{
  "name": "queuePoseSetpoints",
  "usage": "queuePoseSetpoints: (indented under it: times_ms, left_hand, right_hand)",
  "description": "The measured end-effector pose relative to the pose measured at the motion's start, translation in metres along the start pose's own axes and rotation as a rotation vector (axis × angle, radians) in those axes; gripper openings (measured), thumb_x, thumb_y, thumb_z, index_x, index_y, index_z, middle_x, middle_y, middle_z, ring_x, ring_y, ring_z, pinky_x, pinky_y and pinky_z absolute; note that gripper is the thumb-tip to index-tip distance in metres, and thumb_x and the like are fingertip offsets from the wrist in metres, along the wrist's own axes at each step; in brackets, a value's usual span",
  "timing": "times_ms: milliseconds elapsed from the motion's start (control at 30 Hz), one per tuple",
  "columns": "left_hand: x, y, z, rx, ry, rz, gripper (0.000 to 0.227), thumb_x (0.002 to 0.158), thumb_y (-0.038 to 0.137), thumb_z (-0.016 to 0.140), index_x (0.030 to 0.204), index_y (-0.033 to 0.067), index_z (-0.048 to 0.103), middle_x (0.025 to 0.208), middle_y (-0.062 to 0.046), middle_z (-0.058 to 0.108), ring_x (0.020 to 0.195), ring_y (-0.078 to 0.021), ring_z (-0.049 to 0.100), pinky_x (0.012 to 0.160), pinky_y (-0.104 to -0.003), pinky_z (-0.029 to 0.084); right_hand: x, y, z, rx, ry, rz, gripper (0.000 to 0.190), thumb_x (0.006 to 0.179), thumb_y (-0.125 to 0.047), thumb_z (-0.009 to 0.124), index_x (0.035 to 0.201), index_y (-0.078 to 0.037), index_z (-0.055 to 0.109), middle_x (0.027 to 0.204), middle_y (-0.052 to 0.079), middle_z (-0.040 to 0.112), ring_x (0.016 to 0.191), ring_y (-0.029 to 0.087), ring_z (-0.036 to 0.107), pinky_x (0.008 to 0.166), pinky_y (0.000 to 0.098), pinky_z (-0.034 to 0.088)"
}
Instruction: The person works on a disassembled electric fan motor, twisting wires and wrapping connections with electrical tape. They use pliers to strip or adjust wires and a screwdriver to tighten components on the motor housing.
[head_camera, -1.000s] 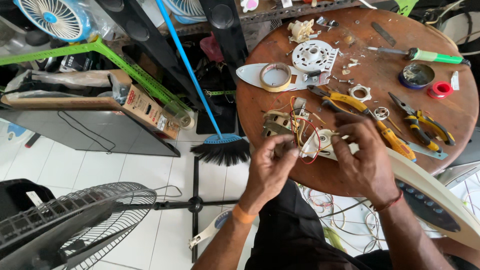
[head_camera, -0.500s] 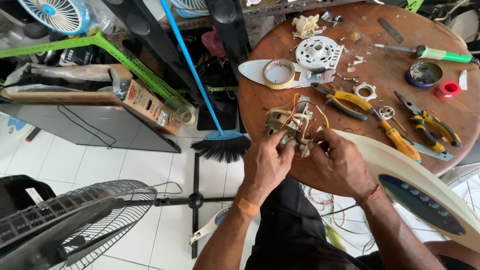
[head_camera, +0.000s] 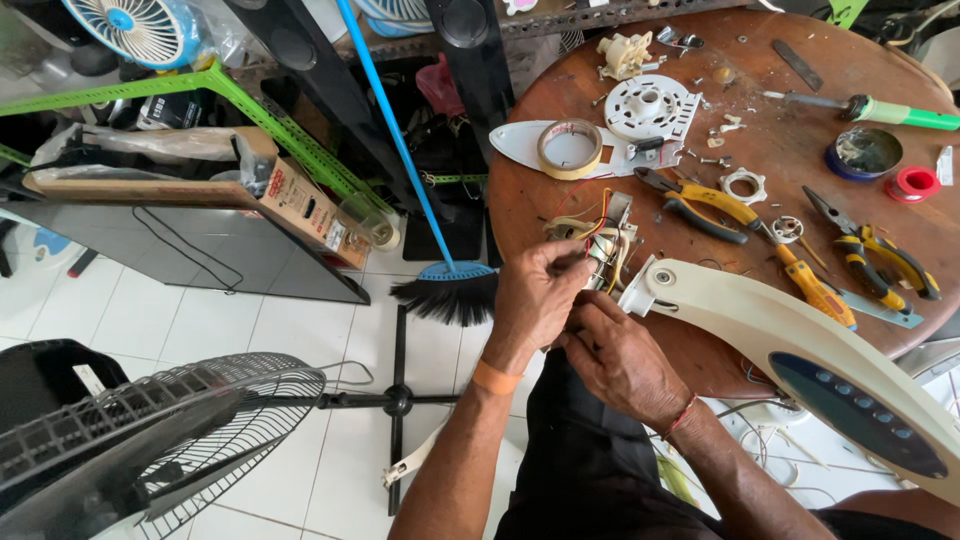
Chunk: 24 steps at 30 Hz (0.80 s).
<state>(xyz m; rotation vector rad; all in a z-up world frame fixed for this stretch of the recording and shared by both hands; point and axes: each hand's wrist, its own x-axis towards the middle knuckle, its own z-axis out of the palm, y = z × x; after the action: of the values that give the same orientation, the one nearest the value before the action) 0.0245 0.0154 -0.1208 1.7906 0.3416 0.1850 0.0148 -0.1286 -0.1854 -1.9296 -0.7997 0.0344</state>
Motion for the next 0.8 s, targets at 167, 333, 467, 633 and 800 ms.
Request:
queuePoseSetpoints:
  times_ms: [167, 333, 467, 633, 800]
  left_hand:
    - [0.004, -0.001, 0.006, 0.11, 0.035, -0.007, 0.031, 0.085, 0.022, 0.075, 0.114, 0.0125, 0.079, 0.101, -0.014, 0.079, 0.102, -0.0299, 0.075, 0.083, -0.039, 0.061]
    - [0.008, 0.001, 0.007, 0.155, 0.06, 0.058, 0.035, 0.083, 0.019, 0.075, 0.118, 0.0151, 0.078, 0.103, -0.016, 0.079, 0.109, -0.0351, 0.073, 0.09, -0.043, 0.06]
    - [0.011, 0.004, 0.008, 0.164, 0.06, 0.13, 0.038, 0.083, 0.013, 0.076, 0.121, 0.0099, 0.075, 0.107, -0.02, 0.077, 0.115, -0.0392, 0.069, 0.097, -0.048, 0.056]
    - [0.015, 0.008, 0.008, 0.196, 0.044, 0.068, 0.043, 0.082, 0.019, 0.077, 0.126, 0.0183, 0.074, 0.104, -0.014, 0.079, 0.115, -0.0359, 0.07, 0.098, -0.045, 0.056]
    - [0.012, 0.008, 0.007, 0.257, 0.004, 0.047, 0.047, 0.082, 0.022, 0.077, 0.129, 0.0265, 0.073, 0.094, -0.007, 0.079, 0.107, -0.0306, 0.073, 0.094, -0.044, 0.057]
  right_hand:
    - [0.012, -0.01, -0.023, -0.038, 0.027, 0.068, 0.018, 0.089, -0.02, 0.071, 0.102, -0.008, 0.068, 0.114, 0.018, 0.069, 0.087, 0.049, 0.071, 0.066, 0.0574, 0.059]
    - [0.026, -0.017, -0.042, -0.006, 0.115, 0.153, 0.016, 0.091, -0.02, 0.071, 0.1, -0.007, 0.069, 0.113, 0.017, 0.071, 0.088, 0.045, 0.073, 0.067, 0.0512, 0.06]
    - [0.033, -0.013, -0.045, 0.014, 0.167, 0.139, 0.012, 0.09, -0.014, 0.07, 0.096, -0.004, 0.067, 0.11, 0.019, 0.071, 0.087, 0.046, 0.072, 0.063, 0.051, 0.059]
    - [0.034, -0.007, -0.046, 0.0, 0.16, 0.12, 0.013, 0.09, -0.015, 0.071, 0.097, -0.005, 0.067, 0.11, 0.02, 0.071, 0.089, 0.048, 0.07, 0.065, 0.0529, 0.058]
    - [0.031, 0.001, -0.044, 0.015, 0.153, 0.095, 0.014, 0.09, -0.016, 0.071, 0.098, -0.006, 0.067, 0.123, 0.017, 0.071, 0.094, 0.046, 0.07, 0.07, 0.051, 0.059]
